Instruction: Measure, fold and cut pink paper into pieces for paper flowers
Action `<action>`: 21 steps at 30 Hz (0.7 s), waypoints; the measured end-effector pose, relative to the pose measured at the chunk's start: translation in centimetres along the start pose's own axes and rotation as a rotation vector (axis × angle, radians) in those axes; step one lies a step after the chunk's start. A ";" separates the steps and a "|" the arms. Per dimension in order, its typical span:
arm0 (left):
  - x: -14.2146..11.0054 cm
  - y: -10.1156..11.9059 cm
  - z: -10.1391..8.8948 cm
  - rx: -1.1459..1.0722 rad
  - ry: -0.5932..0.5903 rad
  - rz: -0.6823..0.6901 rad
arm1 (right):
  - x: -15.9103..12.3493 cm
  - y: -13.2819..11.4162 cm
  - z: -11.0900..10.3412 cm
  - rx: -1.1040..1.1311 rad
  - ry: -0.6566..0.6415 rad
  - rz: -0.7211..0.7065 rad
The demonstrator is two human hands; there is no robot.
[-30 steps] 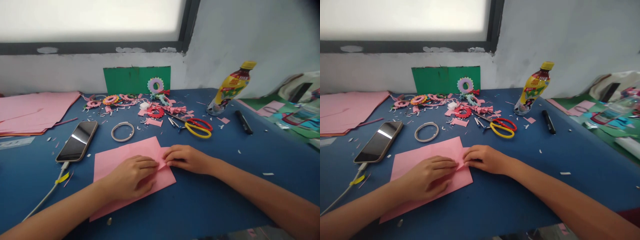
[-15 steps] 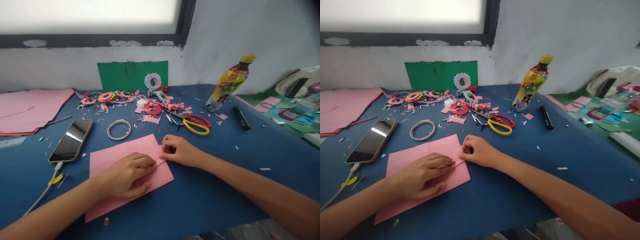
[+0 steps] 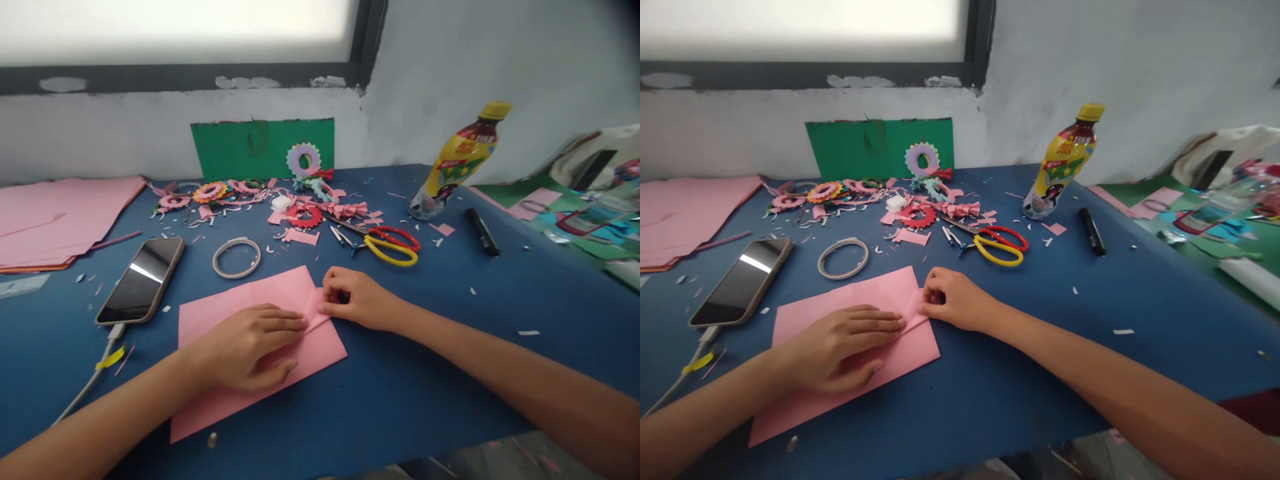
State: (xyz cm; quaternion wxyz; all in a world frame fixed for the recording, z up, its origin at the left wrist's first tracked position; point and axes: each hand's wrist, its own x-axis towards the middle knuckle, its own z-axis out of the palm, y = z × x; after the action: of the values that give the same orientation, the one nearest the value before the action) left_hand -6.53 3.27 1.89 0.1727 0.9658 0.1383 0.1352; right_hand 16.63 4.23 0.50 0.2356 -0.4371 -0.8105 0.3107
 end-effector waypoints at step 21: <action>0.4 0.5 0.0 0.028 -0.107 -0.085 | -0.3 -0.3 -0.1 0.000 -0.001 -0.006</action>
State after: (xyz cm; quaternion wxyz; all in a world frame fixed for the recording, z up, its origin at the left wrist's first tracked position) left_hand -6.02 2.95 2.14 0.1719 0.9672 0.1717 0.0741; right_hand 16.66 3.82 0.73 0.2363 -0.4347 -0.8118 0.3102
